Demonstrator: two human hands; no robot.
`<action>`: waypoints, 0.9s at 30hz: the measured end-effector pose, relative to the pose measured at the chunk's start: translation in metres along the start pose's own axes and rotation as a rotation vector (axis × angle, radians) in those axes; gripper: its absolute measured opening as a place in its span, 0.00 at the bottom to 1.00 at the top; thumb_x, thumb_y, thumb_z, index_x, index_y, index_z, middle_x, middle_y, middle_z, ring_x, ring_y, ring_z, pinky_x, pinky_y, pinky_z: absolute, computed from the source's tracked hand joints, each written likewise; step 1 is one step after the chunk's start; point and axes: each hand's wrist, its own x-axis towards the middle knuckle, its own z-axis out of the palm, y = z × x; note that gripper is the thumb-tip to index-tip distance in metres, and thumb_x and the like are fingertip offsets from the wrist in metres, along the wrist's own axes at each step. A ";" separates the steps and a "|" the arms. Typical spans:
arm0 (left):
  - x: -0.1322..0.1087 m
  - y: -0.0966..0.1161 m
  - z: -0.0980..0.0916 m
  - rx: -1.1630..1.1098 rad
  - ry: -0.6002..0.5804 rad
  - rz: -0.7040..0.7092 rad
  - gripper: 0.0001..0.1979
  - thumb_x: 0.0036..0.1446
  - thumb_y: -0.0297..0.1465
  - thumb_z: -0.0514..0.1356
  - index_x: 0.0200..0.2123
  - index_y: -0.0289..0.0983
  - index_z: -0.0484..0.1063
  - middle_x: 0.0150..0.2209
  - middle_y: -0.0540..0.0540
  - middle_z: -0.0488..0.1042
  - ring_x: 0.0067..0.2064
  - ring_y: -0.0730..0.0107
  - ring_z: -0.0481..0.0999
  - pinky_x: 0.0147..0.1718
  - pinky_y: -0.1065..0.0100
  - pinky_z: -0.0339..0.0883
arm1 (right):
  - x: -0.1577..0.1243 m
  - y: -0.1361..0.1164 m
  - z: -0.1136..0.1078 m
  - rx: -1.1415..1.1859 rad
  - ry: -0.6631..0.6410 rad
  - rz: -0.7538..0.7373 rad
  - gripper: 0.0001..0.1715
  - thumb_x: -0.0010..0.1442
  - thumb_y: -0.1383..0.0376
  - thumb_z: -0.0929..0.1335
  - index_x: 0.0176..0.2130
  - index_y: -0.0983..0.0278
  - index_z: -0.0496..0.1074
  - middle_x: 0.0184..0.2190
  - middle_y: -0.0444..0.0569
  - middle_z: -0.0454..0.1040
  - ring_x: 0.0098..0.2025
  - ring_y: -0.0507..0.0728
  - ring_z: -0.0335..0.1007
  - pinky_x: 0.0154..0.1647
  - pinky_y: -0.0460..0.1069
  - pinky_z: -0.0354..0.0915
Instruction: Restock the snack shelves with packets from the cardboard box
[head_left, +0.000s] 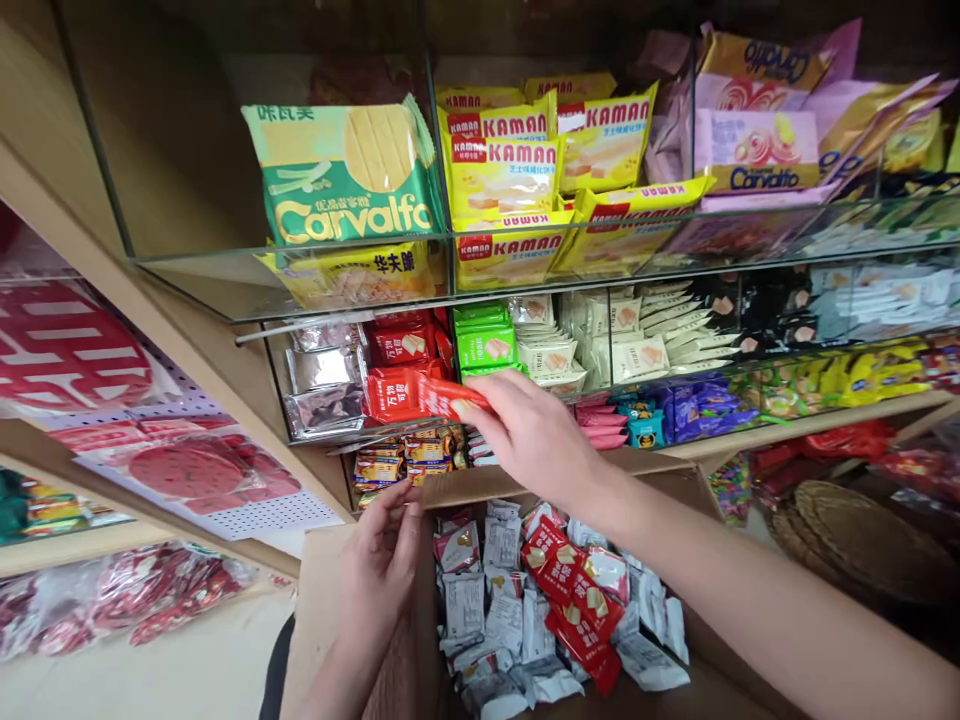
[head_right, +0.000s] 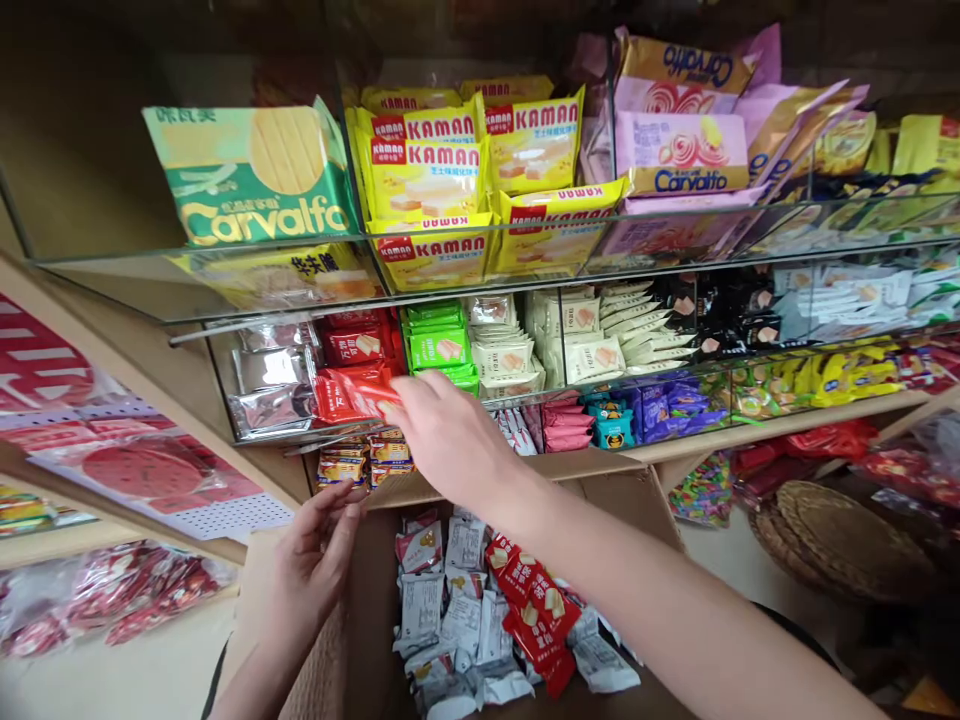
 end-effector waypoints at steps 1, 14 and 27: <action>0.001 -0.004 0.001 0.055 0.004 0.053 0.13 0.53 0.34 0.56 0.42 0.38 0.68 0.36 0.45 0.76 0.36 0.69 0.76 0.34 0.66 0.72 | 0.019 -0.002 0.003 -0.094 -0.023 -0.051 0.15 0.64 0.65 0.57 0.45 0.67 0.66 0.40 0.54 0.69 0.42 0.55 0.65 0.41 0.50 0.61; -0.006 -0.010 0.000 0.194 0.020 0.352 0.09 0.54 0.26 0.54 0.39 0.39 0.67 0.32 0.48 0.74 0.34 0.69 0.75 0.32 0.68 0.70 | 0.113 0.000 0.064 -0.494 -0.222 -0.113 0.18 0.58 0.76 0.55 0.41 0.71 0.69 0.39 0.59 0.70 0.42 0.61 0.66 0.40 0.55 0.61; -0.009 -0.015 0.001 0.147 0.000 0.340 0.10 0.53 0.24 0.55 0.40 0.39 0.68 0.32 0.49 0.74 0.34 0.71 0.74 0.33 0.70 0.68 | 0.116 -0.006 0.068 -0.483 -0.168 -0.148 0.18 0.60 0.74 0.55 0.40 0.69 0.71 0.37 0.58 0.72 0.41 0.61 0.66 0.41 0.55 0.56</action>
